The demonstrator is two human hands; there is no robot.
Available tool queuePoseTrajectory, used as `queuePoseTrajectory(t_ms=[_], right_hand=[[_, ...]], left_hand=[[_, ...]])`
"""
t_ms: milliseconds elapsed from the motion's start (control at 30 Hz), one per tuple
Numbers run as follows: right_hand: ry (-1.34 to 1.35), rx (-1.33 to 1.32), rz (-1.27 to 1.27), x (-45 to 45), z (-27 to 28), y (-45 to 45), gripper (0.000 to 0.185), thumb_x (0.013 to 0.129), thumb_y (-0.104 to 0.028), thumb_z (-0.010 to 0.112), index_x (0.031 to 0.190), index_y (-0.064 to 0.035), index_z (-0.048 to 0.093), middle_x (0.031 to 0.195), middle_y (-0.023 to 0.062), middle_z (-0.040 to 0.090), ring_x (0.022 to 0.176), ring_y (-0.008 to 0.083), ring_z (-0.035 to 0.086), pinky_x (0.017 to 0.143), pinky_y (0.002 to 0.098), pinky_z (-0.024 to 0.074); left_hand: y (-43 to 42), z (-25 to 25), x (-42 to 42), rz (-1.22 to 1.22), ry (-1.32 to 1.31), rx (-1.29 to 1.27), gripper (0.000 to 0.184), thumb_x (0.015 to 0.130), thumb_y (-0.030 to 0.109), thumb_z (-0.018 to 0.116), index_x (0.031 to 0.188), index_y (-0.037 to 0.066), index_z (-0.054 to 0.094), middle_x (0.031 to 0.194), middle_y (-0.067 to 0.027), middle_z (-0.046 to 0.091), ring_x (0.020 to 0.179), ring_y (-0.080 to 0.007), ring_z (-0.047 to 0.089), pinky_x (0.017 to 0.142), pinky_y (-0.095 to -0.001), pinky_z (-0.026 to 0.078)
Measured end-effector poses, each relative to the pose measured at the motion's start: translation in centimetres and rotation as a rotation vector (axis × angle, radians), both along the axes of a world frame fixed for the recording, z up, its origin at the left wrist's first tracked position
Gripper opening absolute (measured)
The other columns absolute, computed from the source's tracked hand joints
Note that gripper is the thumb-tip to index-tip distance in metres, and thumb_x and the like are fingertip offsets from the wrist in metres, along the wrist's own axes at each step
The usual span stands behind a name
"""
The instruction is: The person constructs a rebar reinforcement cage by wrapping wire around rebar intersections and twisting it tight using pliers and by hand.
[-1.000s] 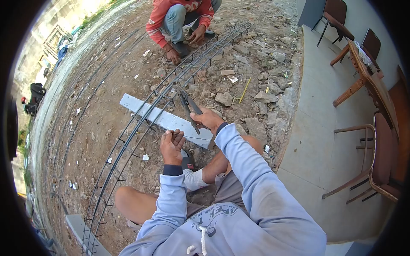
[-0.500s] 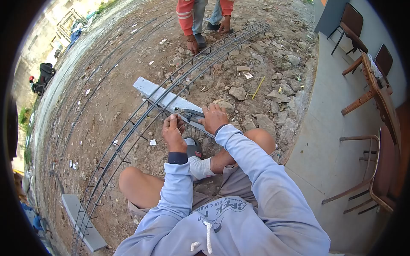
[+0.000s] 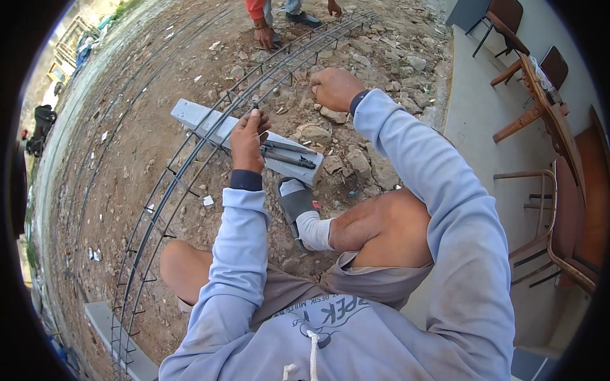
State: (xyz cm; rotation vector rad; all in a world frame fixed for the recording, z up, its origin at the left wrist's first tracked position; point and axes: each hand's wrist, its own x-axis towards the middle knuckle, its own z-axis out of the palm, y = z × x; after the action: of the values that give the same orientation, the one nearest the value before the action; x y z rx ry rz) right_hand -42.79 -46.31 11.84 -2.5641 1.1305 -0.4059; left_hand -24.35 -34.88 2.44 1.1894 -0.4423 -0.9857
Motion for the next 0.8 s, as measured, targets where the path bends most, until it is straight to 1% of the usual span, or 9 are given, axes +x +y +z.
queuePoseTrajectory(t_ms=[133,167,300,400,433,567,667,700,800], right_hand=[[0.241,-0.021,-0.097,-0.6,-8.4,-4.7,0.028,0.076,-0.015,0.05,0.095,-0.01,0.069,0.101,0.0203,0.064,0.097,0.036,0.06,0.088,0.0417,0.0467],[0.301,0.002,-0.113,0.0,-9.7,-5.9,0.029,0.075,-0.014,0.05,0.096,-0.0102,0.069,0.102,0.0206,0.064,0.099,0.036,0.06,0.089,0.0416,0.0463],[0.43,0.066,-0.219,3.7,-12.5,-10.8,0.031,0.076,-0.015,0.05,0.097,-0.0026,0.068,0.105,0.0215,0.063,0.102,0.0369,0.059,0.09,0.0413,0.046],[0.902,0.008,-0.097,6.8,-14.2,-15.4,0.029,0.077,-0.015,0.053,0.096,-0.0012,0.068,0.105,0.0219,0.063,0.102,0.0361,0.06,0.09,0.0404,0.047],[0.895,0.04,-0.103,7.7,-14.6,-15.9,0.026,0.075,-0.014,0.057,0.095,-0.0019,0.069,0.104,0.0204,0.064,0.099,0.0347,0.061,0.088,0.04,0.0485],[0.983,0.088,-0.05,9.2,-17.1,-18.1,0.022,0.071,-0.012,0.066,0.09,-0.0027,0.071,0.1,0.0161,0.067,0.093,0.0328,0.064,0.081,0.0398,0.0519],[1.048,0.105,0.034,8.8,-16.1,-18.2,0.02,0.07,-0.011,0.067,0.088,-0.0023,0.071,0.095,0.0144,0.068,0.092,0.0327,0.065,0.079,0.0407,0.053],[1.104,0.07,0.114,8.8,-14.7,-17.4,0.02,0.069,-0.01,0.067,0.087,-0.002,0.071,0.093,0.0135,0.069,0.091,0.0326,0.065,0.078,0.041,0.0532],[0.987,0.17,0.006,6.8,-12.7,-15.6,0.02,0.068,-0.009,0.066,0.086,-0.0015,0.07,0.091,0.0133,0.068,0.09,0.0315,0.065,0.078,0.0406,0.053]], left_hand=[[-1.7,-2.4,2.2,0.132,-0.107,-0.054,0.021,0.089,0.016,0.059,0.095,-0.004,0.062,0.08,-0.0062,0.064,0.068,-0.0106,0.057,0.061,-0.0233,0.044],[-2.5,-3.1,3.1,0.117,-0.167,-0.03,0.019,0.089,0.019,0.06,0.094,0.001,0.063,0.083,-0.0039,0.066,0.071,-0.0087,0.058,0.063,-0.0222,0.042],[-6.5,-3.8,6.1,0.127,-0.416,-0.07,0.025,0.086,0.022,0.061,0.091,-0.003,0.066,0.074,-0.0053,0.064,0.066,-0.0106,0.054,0.062,-0.0267,0.043],[-9.1,-4.0,8.7,0.077,-0.447,-0.099,0.026,0.086,0.022,0.06,0.093,-0.003,0.065,0.075,-0.0072,0.064,0.066,-0.0121,0.055,0.063,-0.0277,0.044],[-9.5,-3.9,9.5,0.07,-0.469,-0.03,0.027,0.086,0.023,0.06,0.093,-0.002,0.065,0.075,-0.0085,0.065,0.066,-0.0126,0.055,0.063,-0.0277,0.045],[-10.5,-5.5,10.4,0.051,-0.445,-0.007,0.027,0.086,0.023,0.06,0.093,-0.003,0.065,0.075,-0.0082,0.064,0.066,-0.0131,0.056,0.064,-0.0279,0.045],[-9.5,-4.6,11.1,-0.14,-0.229,0.069,0.029,0.089,0.024,0.06,0.099,-0.002,0.063,0.083,-0.0041,0.063,0.076,-0.0087,0.055,0.07,-0.0239,0.043],[-9.2,-4.8,11.7,-0.137,-0.164,0.062,0.027,0.089,0.024,0.06,0.099,-0.001,0.063,0.088,-0.0047,0.065,0.078,-0.0098,0.058,0.072,-0.0246,0.044],[-7.2,-2.4,13.7,-0.011,0.089,0.095,0.025,0.09,0.024,0.059,0.1,0.001,0.062,0.09,-0.0055,0.066,0.08,-0.0112,0.059,0.074,-0.025,0.045]])
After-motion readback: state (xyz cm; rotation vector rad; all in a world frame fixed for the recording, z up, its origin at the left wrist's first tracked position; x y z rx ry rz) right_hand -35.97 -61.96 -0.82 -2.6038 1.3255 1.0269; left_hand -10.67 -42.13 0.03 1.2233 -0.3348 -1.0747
